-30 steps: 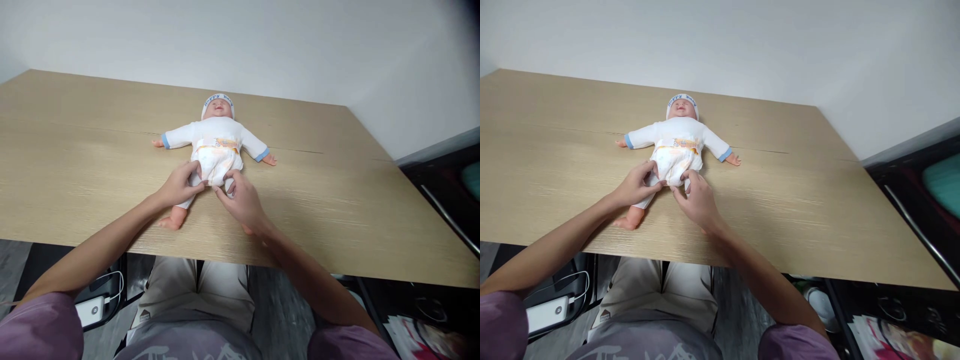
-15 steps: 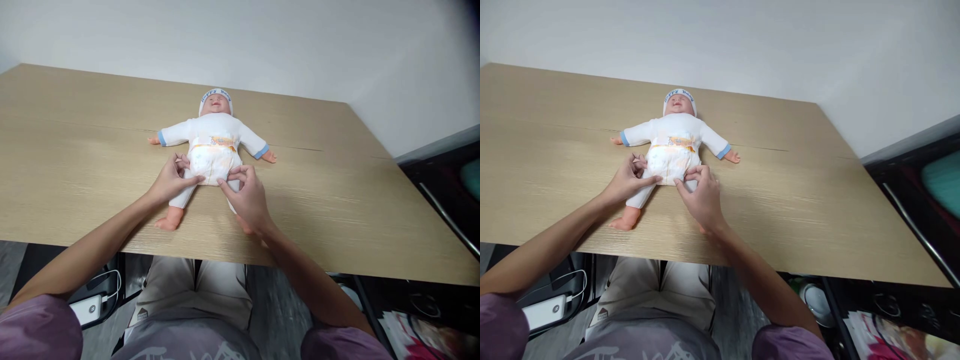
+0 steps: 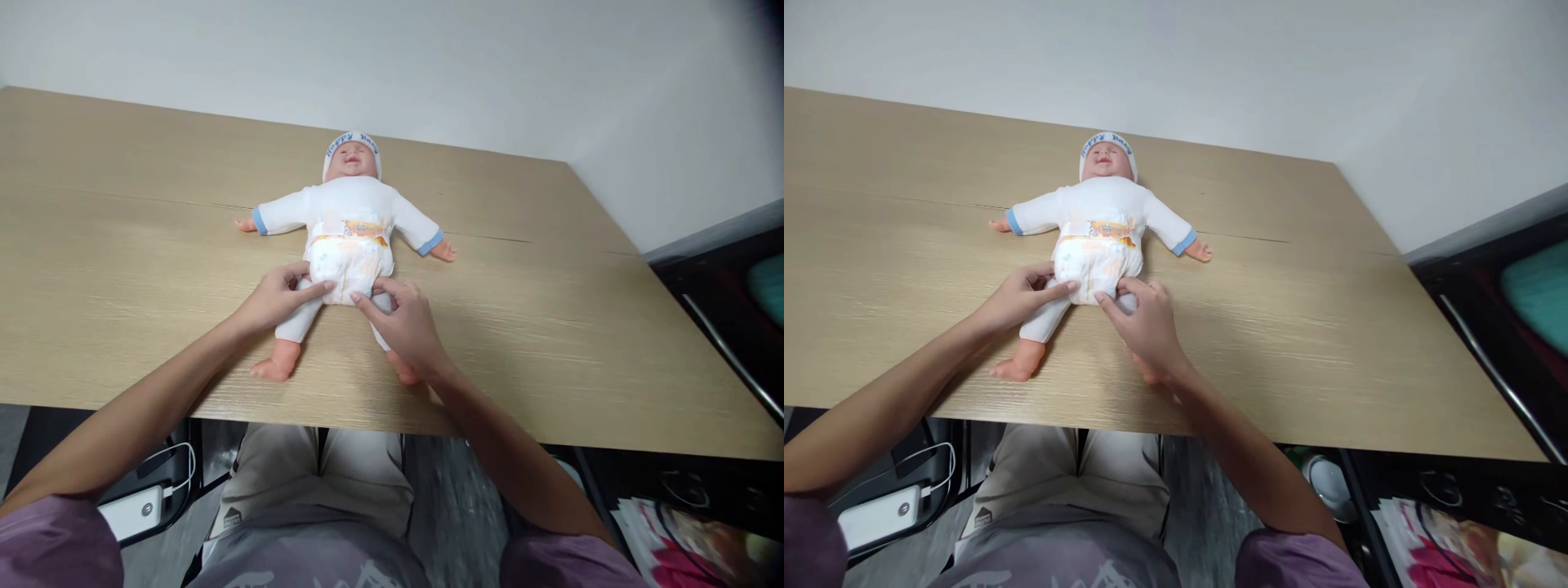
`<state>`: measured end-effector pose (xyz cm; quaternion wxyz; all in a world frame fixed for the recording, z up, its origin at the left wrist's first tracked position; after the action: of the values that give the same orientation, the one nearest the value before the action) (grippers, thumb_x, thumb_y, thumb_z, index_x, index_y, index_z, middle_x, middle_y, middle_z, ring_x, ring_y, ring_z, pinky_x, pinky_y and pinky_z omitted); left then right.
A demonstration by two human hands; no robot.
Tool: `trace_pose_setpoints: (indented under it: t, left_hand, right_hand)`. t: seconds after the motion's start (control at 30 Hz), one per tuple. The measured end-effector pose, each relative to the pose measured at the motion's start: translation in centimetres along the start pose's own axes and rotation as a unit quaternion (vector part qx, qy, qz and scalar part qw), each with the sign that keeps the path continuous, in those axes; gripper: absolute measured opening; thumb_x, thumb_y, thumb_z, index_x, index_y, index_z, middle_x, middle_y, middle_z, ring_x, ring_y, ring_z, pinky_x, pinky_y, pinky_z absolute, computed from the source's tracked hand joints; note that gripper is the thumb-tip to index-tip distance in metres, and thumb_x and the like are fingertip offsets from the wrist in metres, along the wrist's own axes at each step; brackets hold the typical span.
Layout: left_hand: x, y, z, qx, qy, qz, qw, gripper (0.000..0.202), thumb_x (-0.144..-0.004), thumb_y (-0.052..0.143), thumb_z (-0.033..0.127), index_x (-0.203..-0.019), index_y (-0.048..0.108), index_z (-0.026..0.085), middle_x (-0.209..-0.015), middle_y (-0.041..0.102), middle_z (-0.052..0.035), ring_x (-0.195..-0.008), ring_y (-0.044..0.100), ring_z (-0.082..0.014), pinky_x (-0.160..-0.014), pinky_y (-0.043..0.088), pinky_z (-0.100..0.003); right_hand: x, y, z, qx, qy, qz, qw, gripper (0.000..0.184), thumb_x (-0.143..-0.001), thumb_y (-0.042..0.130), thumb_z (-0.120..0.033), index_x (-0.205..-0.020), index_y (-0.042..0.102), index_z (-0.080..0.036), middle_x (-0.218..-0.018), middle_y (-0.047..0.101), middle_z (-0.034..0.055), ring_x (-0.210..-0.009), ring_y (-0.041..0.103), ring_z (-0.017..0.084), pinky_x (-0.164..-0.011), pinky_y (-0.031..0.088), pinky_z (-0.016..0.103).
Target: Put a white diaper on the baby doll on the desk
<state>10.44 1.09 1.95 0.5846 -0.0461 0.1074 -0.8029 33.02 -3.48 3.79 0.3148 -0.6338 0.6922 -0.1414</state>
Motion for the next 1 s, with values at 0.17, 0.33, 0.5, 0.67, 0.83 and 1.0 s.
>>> trace_pose_setpoints:
  t: [0.17, 0.33, 0.5, 0.67, 0.83, 1.0]
  left_hand:
    - [-0.2, 0.7, -0.6, 0.142, -0.072, -0.028, 0.987, 0.052, -0.093, 0.089, 0.069, -0.11, 0.08, 0.02, -0.113, 0.084, -0.0096, -0.102, 0.077, -0.0273, -0.087, 0.062, -0.038]
    - [-0.1, 0.6, -0.6, 0.167, -0.09, -0.019, 0.982, 0.051, -0.093, 0.091, 0.067, -0.104, 0.078, 0.019, -0.105, 0.084, -0.0095, -0.094, 0.077, -0.0254, -0.081, 0.062, -0.036]
    - [-0.3, 0.2, -0.8, 0.162, -0.076, 0.007, 0.984, 0.052, -0.092, 0.093, 0.064, -0.111, 0.077, 0.018, -0.112, 0.085, -0.0104, -0.099, 0.079, -0.0255, -0.085, 0.064, -0.037]
    - [-0.5, 0.2, -1.0, 0.157, -0.072, -0.001, 0.985, 0.052, -0.091, 0.094, 0.062, -0.111, 0.077, 0.018, -0.112, 0.084, -0.0104, -0.1, 0.079, -0.0251, -0.084, 0.064, -0.037]
    - [-0.5, 0.0, -1.1, 0.173, -0.077, 0.006, 0.982, 0.052, -0.087, 0.098, 0.059, -0.11, 0.076, 0.018, -0.108, 0.084, -0.0103, -0.095, 0.078, -0.0237, -0.083, 0.063, -0.037]
    - [0.3, -1.7, -0.9, 0.11, -0.051, 0.084, 0.989, 0.049, -0.09, 0.095, 0.054, -0.115, 0.07, 0.019, -0.104, 0.082, -0.0082, -0.094, 0.075, -0.0228, -0.087, 0.061, -0.038]
  right_hand:
    - [-0.5, 0.9, 1.8, -0.184, 0.091, -0.05, 0.977, 0.044, -0.097, 0.081, -0.067, -0.091, 0.072, -0.025, -0.085, 0.072, 0.0017, -0.081, 0.064, 0.022, -0.07, 0.052, 0.034]
    - [-0.9, 1.7, 2.6, -0.261, 0.113, -0.075, 0.956, 0.049, -0.089, 0.087, -0.072, -0.093, 0.071, -0.026, -0.096, 0.078, 0.0039, -0.088, 0.07, 0.022, -0.072, 0.056, 0.033]
    - [-0.3, 0.4, 1.6, -0.164, 0.064, -0.001, 0.984, 0.045, -0.098, 0.081, -0.068, -0.087, 0.069, -0.026, -0.081, 0.068, 0.0015, -0.079, 0.062, 0.022, -0.069, 0.053, 0.035]
    - [0.1, -1.0, 1.0, -0.054, -0.002, 0.089, 0.995, 0.031, -0.099, 0.084, -0.054, -0.092, 0.078, -0.025, -0.113, 0.07, 0.0094, -0.093, 0.065, 0.024, -0.08, 0.058, 0.04]
    - [-0.2, -0.4, 1.8, -0.066, -0.001, 0.046, 0.997, 0.028, -0.1, 0.082, -0.052, -0.098, 0.078, -0.024, -0.107, 0.067, 0.0068, -0.089, 0.064, 0.022, -0.083, 0.058, 0.04]
    - [1.4, -1.3, 2.3, -0.062, 0.013, 0.026, 0.998, 0.032, -0.102, 0.079, -0.048, -0.123, 0.075, -0.024, -0.103, 0.073, 0.0049, -0.083, 0.065, 0.022, -0.082, 0.06, 0.041]
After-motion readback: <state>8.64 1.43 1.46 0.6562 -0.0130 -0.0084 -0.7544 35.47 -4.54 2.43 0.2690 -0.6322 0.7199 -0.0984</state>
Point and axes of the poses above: each hand's wrist, its own x-axis away from the middle knuckle, its own y-axis out of the palm, z = x × y, the point moved 9 cm from there along -x, towards the middle knuckle
